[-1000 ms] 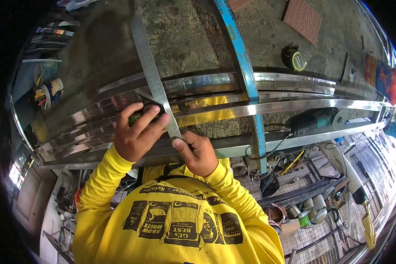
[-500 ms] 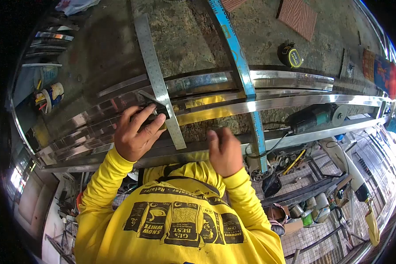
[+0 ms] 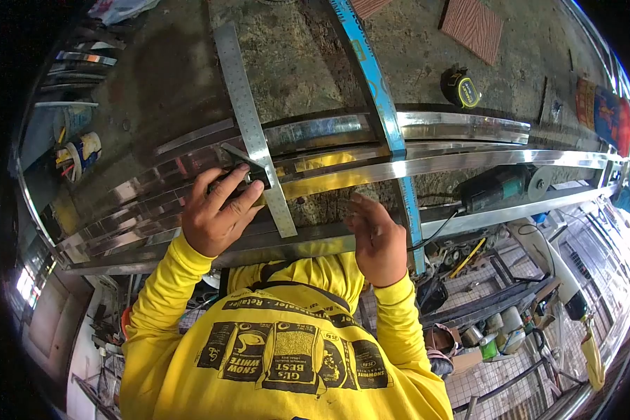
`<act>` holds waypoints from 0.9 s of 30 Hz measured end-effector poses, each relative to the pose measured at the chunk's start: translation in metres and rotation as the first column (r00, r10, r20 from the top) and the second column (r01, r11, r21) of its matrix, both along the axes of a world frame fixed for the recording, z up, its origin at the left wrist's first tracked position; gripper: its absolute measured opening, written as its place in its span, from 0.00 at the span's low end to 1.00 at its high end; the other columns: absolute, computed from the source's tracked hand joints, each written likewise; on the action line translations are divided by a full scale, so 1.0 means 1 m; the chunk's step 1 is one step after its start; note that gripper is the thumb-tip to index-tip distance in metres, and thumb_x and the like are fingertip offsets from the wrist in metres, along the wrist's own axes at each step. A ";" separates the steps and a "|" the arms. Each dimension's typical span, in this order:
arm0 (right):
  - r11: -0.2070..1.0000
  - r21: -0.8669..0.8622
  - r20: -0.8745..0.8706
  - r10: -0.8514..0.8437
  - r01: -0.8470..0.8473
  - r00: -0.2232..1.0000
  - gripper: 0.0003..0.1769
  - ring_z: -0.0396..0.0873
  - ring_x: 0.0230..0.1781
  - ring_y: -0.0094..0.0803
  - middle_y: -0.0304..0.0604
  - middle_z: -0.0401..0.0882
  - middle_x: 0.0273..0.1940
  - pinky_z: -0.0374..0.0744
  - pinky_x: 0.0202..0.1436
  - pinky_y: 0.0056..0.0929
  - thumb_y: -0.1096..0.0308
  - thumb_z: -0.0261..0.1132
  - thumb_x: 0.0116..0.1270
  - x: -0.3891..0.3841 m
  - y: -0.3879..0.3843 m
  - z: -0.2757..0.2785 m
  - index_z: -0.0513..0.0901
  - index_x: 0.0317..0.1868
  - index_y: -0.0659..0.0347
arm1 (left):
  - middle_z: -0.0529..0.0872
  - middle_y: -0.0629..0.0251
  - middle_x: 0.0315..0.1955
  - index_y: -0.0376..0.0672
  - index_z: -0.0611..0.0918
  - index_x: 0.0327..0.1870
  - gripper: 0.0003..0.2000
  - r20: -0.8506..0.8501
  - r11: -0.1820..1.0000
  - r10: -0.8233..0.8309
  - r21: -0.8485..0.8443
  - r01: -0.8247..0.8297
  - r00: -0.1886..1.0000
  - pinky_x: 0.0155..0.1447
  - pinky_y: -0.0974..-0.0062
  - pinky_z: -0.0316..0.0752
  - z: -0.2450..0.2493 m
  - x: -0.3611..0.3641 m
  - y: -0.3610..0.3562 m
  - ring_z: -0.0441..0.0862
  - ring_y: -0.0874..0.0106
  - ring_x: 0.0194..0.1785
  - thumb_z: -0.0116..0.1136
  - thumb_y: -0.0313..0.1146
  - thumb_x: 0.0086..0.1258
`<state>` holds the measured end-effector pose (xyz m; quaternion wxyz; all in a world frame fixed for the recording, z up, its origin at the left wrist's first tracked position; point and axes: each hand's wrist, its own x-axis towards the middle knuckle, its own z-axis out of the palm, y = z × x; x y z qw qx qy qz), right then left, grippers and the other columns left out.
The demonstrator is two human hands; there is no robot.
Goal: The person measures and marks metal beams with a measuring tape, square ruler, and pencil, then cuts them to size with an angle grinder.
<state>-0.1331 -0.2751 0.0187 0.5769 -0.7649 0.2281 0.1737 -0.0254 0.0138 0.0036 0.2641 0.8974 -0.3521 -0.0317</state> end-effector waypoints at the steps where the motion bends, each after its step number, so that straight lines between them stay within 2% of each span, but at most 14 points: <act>1: 0.997 0.054 0.007 -0.052 0.051 0.999 0.18 0.91 0.52 0.36 0.54 0.91 0.53 0.88 0.53 0.31 0.82 0.58 0.78 -0.001 0.002 0.000 0.79 0.66 0.70 | 0.88 0.65 0.60 0.55 0.91 0.61 0.22 -0.003 1.000 0.000 -0.002 0.000 1.000 0.56 0.65 0.84 0.000 0.000 0.000 0.82 0.58 0.55 0.77 0.33 0.63; 2: 0.989 0.108 0.012 -0.104 0.103 0.994 0.19 0.91 0.53 0.35 0.53 0.91 0.53 0.88 0.54 0.30 0.83 0.58 0.78 -0.001 0.004 -0.001 0.78 0.67 0.71 | 0.88 0.65 0.60 0.55 0.91 0.61 0.22 -0.006 1.000 -0.001 -0.005 0.001 1.000 0.56 0.65 0.84 -0.001 0.000 0.000 0.82 0.58 0.55 0.77 0.33 0.63; 5: 0.969 0.130 0.001 -0.212 0.210 0.977 0.16 0.91 0.52 0.33 0.52 0.92 0.51 0.88 0.53 0.28 0.83 0.61 0.79 0.000 0.008 0.001 0.80 0.64 0.72 | 0.88 0.65 0.60 0.55 0.91 0.61 0.23 -0.010 1.000 -0.003 -0.005 0.003 1.000 0.56 0.65 0.84 -0.001 0.000 0.001 0.82 0.58 0.55 0.78 0.32 0.62; 8: 0.981 0.097 -0.076 -0.163 0.170 0.984 0.13 0.89 0.48 0.31 0.48 0.89 0.47 0.87 0.55 0.29 0.79 0.65 0.79 -0.005 0.001 0.001 0.80 0.61 0.74 | 0.88 0.65 0.60 0.55 0.91 0.61 0.23 -0.016 1.000 -0.004 0.003 0.004 1.000 0.56 0.65 0.84 0.000 0.000 0.001 0.82 0.58 0.55 0.78 0.32 0.61; 14: 0.958 0.107 -0.019 -0.264 0.264 0.964 0.10 0.86 0.42 0.23 0.42 0.88 0.43 0.84 0.49 0.22 0.82 0.71 0.74 0.004 0.017 0.010 0.85 0.53 0.73 | 0.88 0.65 0.60 0.55 0.91 0.60 0.23 -0.019 1.000 -0.001 0.006 0.002 1.000 0.55 0.64 0.83 0.000 -0.001 0.001 0.82 0.58 0.55 0.78 0.33 0.61; 17: 0.952 0.159 0.052 -0.272 0.261 0.961 0.09 0.88 0.46 0.24 0.45 0.90 0.47 0.85 0.50 0.22 0.84 0.71 0.72 0.019 0.037 0.014 0.87 0.50 0.71 | 0.88 0.65 0.61 0.55 0.91 0.60 0.23 -0.026 1.000 0.000 0.011 0.000 1.000 0.55 0.63 0.83 0.000 -0.001 0.001 0.82 0.58 0.55 0.78 0.33 0.61; 18: 0.938 0.200 0.006 -0.291 0.284 0.957 0.09 0.87 0.45 0.24 0.45 0.89 0.48 0.85 0.50 0.22 0.84 0.71 0.72 0.019 0.044 0.015 0.87 0.50 0.71 | 0.88 0.65 0.61 0.55 0.91 0.60 0.23 -0.028 1.000 0.000 0.015 0.000 1.000 0.56 0.63 0.83 0.000 -0.001 0.001 0.82 0.58 0.55 0.78 0.33 0.62; 20: 0.938 0.187 -0.033 -0.291 0.292 0.956 0.09 0.87 0.43 0.25 0.45 0.89 0.47 0.85 0.47 0.23 0.82 0.72 0.71 0.025 0.058 0.019 0.87 0.50 0.70 | 0.88 0.65 0.61 0.56 0.91 0.60 0.22 -0.025 1.000 0.001 0.016 0.000 1.000 0.56 0.63 0.83 0.000 -0.001 0.002 0.82 0.58 0.55 0.78 0.33 0.62; 23: 0.945 0.187 0.024 -0.279 0.269 0.960 0.08 0.87 0.41 0.25 0.46 0.89 0.46 0.86 0.44 0.24 0.80 0.73 0.71 0.028 0.073 0.014 0.87 0.50 0.69 | 0.88 0.66 0.61 0.57 0.91 0.60 0.22 -0.025 1.000 0.002 0.030 -0.001 1.000 0.57 0.63 0.82 0.000 -0.002 0.002 0.82 0.57 0.56 0.77 0.33 0.62; 26: 0.978 0.089 0.125 -0.199 0.189 0.972 0.09 0.88 0.42 0.26 0.47 0.88 0.47 0.86 0.44 0.23 0.80 0.73 0.71 0.033 0.075 0.013 0.87 0.50 0.69 | 0.88 0.66 0.61 0.58 0.91 0.60 0.22 -0.030 0.999 -0.002 0.042 0.003 1.000 0.58 0.62 0.83 0.001 -0.001 0.002 0.82 0.57 0.55 0.76 0.33 0.62; 27: 0.968 0.117 0.108 -0.234 0.221 0.966 0.09 0.88 0.43 0.26 0.48 0.88 0.47 0.86 0.44 0.23 0.80 0.73 0.71 0.034 0.077 0.014 0.87 0.50 0.69 | 0.88 0.66 0.61 0.58 0.91 0.60 0.22 -0.033 0.999 -0.003 0.046 0.004 0.999 0.58 0.62 0.83 0.002 -0.001 0.003 0.82 0.57 0.55 0.76 0.33 0.63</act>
